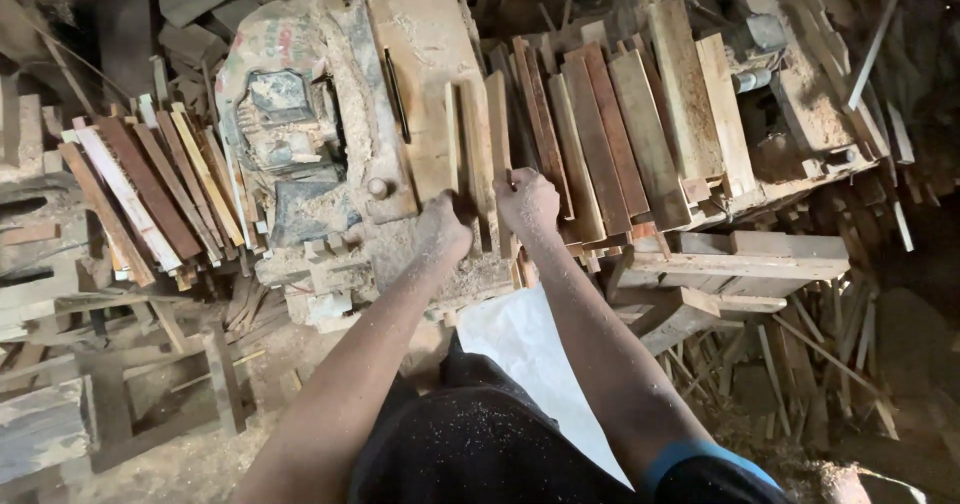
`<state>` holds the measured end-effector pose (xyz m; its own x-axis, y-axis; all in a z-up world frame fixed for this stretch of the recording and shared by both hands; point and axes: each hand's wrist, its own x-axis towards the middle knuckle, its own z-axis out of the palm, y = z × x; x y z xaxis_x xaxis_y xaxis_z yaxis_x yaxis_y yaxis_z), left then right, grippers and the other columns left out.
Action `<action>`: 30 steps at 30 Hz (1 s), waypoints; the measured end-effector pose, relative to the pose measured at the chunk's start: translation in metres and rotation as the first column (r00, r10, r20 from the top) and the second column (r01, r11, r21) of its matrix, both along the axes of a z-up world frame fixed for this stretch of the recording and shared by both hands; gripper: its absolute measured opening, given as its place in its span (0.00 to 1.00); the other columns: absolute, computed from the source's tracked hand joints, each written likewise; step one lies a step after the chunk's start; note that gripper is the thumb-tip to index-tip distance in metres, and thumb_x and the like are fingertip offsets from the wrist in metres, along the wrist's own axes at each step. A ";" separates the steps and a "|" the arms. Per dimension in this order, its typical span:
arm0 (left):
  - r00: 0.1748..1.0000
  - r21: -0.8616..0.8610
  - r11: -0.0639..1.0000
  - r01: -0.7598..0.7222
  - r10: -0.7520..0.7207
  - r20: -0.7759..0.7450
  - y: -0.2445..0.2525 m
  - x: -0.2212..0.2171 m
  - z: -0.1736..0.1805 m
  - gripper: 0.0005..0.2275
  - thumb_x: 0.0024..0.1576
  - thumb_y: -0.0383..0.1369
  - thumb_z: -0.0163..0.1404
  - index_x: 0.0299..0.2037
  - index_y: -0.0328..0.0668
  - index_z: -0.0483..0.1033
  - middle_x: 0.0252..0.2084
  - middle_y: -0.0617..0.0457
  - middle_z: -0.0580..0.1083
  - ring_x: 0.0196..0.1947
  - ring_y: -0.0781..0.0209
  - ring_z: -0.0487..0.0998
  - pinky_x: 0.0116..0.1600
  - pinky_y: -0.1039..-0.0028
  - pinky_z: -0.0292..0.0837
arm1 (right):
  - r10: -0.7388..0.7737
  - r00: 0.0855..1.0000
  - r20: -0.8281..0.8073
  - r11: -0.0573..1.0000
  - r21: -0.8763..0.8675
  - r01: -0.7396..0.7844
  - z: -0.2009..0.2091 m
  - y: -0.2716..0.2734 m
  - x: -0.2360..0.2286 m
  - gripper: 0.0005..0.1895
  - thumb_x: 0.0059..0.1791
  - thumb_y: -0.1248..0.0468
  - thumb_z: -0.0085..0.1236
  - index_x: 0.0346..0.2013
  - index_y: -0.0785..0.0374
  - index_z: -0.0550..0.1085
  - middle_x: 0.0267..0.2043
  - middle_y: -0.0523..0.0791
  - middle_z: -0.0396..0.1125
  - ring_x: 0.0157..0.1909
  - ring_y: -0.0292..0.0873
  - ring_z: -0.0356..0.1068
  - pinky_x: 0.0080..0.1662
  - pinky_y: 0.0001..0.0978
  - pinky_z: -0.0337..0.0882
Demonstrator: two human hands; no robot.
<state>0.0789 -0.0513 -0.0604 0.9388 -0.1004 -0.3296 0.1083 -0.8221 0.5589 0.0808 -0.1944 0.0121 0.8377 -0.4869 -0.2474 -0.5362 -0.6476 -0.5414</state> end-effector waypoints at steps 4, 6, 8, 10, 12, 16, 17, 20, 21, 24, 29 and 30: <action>0.995 0.047 0.996 0.078 -0.081 0.064 -0.024 0.019 -0.026 0.18 0.49 0.34 0.49 0.52 0.50 0.69 0.48 0.45 0.74 0.51 0.40 0.80 0.52 0.49 0.79 | 0.030 1.000 0.003 0.999 0.022 -0.031 -0.048 -0.026 0.018 0.17 0.45 0.47 0.61 0.45 0.46 0.82 0.42 0.42 0.79 0.52 0.53 0.78 0.55 0.48 0.77; 0.976 0.199 0.969 0.145 -0.173 0.130 -0.038 0.030 -0.043 0.14 0.49 0.34 0.46 0.46 0.53 0.69 0.47 0.51 0.74 0.47 0.49 0.83 0.48 0.56 0.81 | 0.089 0.996 -0.025 0.996 0.023 -0.088 -0.051 -0.032 0.025 0.17 0.44 0.45 0.63 0.44 0.42 0.83 0.43 0.39 0.79 0.53 0.50 0.77 0.55 0.48 0.78; 0.974 0.084 0.987 0.137 -0.150 0.171 -0.059 0.049 -0.113 0.12 0.49 0.32 0.46 0.43 0.49 0.69 0.45 0.46 0.74 0.47 0.43 0.83 0.47 0.56 0.81 | 0.085 0.996 -0.034 0.996 0.026 -0.085 -0.050 -0.034 0.023 0.17 0.44 0.45 0.64 0.44 0.42 0.83 0.43 0.39 0.79 0.53 0.51 0.77 0.55 0.48 0.78; 0.970 -0.032 0.991 0.129 -0.119 0.213 -0.066 0.054 -0.112 0.10 0.48 0.29 0.45 0.41 0.45 0.68 0.44 0.41 0.74 0.47 0.37 0.82 0.46 0.55 0.81 | 0.084 0.996 -0.040 0.996 0.029 -0.083 -0.056 -0.039 0.027 0.16 0.44 0.45 0.64 0.44 0.42 0.83 0.43 0.39 0.79 0.53 0.51 0.77 0.55 0.48 0.78; 0.995 -0.151 0.984 0.095 -0.089 0.049 -0.058 0.035 -0.040 0.14 0.48 0.25 0.48 0.45 0.38 0.69 0.51 0.32 0.71 0.50 0.28 0.79 0.55 0.48 0.78 | 0.129 0.988 -0.088 0.990 0.072 -0.123 -0.070 -0.051 0.028 0.19 0.46 0.43 0.63 0.48 0.43 0.82 0.46 0.38 0.78 0.54 0.47 0.77 0.55 0.42 0.77; 0.999 -0.156 0.987 0.048 -0.049 -0.007 -0.048 0.020 0.020 0.13 0.53 0.32 0.48 0.47 0.39 0.70 0.50 0.35 0.72 0.53 0.30 0.78 0.57 0.49 0.76 | 0.054 0.998 0.020 0.986 0.155 -0.056 -0.061 -0.063 0.027 0.22 0.44 0.44 0.66 0.48 0.47 0.82 0.47 0.44 0.78 0.55 0.52 0.76 0.57 0.46 0.77; 0.999 -0.138 0.990 0.032 -0.030 0.017 -0.039 0.013 0.038 0.15 0.56 0.40 0.48 0.47 0.40 0.72 0.48 0.37 0.74 0.52 0.32 0.79 0.56 0.49 0.76 | 0.021 0.996 0.088 0.969 0.244 -0.042 -0.083 -0.071 0.028 0.23 0.44 0.46 0.68 0.48 0.53 0.82 0.47 0.48 0.78 0.54 0.55 0.76 0.54 0.49 0.77; 1.000 -0.217 0.976 -0.030 0.031 0.001 -0.022 -0.019 0.110 0.21 0.58 0.52 0.50 0.49 0.46 0.77 0.45 0.43 0.78 0.51 0.41 0.81 0.54 0.55 0.77 | -0.075 0.982 0.171 0.892 0.451 -0.010 -0.049 -0.056 0.021 0.23 0.43 0.50 0.72 0.47 0.60 0.82 0.42 0.51 0.77 0.46 0.50 0.76 0.46 0.43 0.79; 0.996 -0.306 0.949 -0.082 0.068 -0.058 -0.017 -0.035 0.136 0.23 0.56 0.56 0.52 0.51 0.51 0.80 0.43 0.48 0.82 0.49 0.48 0.82 0.52 0.60 0.79 | -0.132 0.977 0.169 0.823 0.567 0.014 -0.023 -0.043 0.013 0.23 0.42 0.52 0.74 0.46 0.61 0.82 0.39 0.50 0.77 0.39 0.43 0.76 0.40 0.34 0.80; 0.897 -0.736 0.538 -0.410 0.090 -0.433 0.004 -0.043 0.133 0.19 0.57 0.39 0.58 0.53 0.31 0.76 0.36 0.39 0.78 0.32 0.50 0.84 0.38 0.61 0.84 | -0.151 0.983 0.101 0.652 0.758 0.022 0.033 -0.009 0.002 0.26 0.44 0.57 0.75 0.50 0.70 0.79 0.38 0.57 0.76 0.38 0.50 0.78 0.40 0.43 0.82; 0.867 -0.716 0.504 -0.483 0.160 -0.473 0.030 -0.040 0.068 0.15 0.56 0.34 0.59 0.48 0.29 0.78 0.33 0.37 0.77 0.30 0.47 0.83 0.34 0.57 0.84 | -0.006 0.996 0.092 0.771 0.635 -0.054 -0.026 0.009 0.000 0.23 0.44 0.52 0.74 0.47 0.63 0.81 0.34 0.53 0.77 0.37 0.46 0.78 0.39 0.41 0.80; 0.858 -0.701 0.508 -0.500 0.183 -0.480 0.033 -0.041 0.059 0.15 0.55 0.34 0.59 0.47 0.30 0.78 0.33 0.36 0.77 0.30 0.46 0.83 0.32 0.56 0.83 | 0.052 0.994 0.099 0.855 0.510 -0.096 -0.045 0.011 -0.003 0.19 0.43 0.49 0.73 0.42 0.56 0.84 0.33 0.53 0.77 0.39 0.48 0.78 0.38 0.45 0.79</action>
<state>0.0376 -0.0183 -0.0017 0.8177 -0.1570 -0.5538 0.5687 0.0724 0.8193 0.0782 -0.1839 -0.0331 0.8935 -0.2448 -0.3764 -0.4391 -0.3016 -0.8463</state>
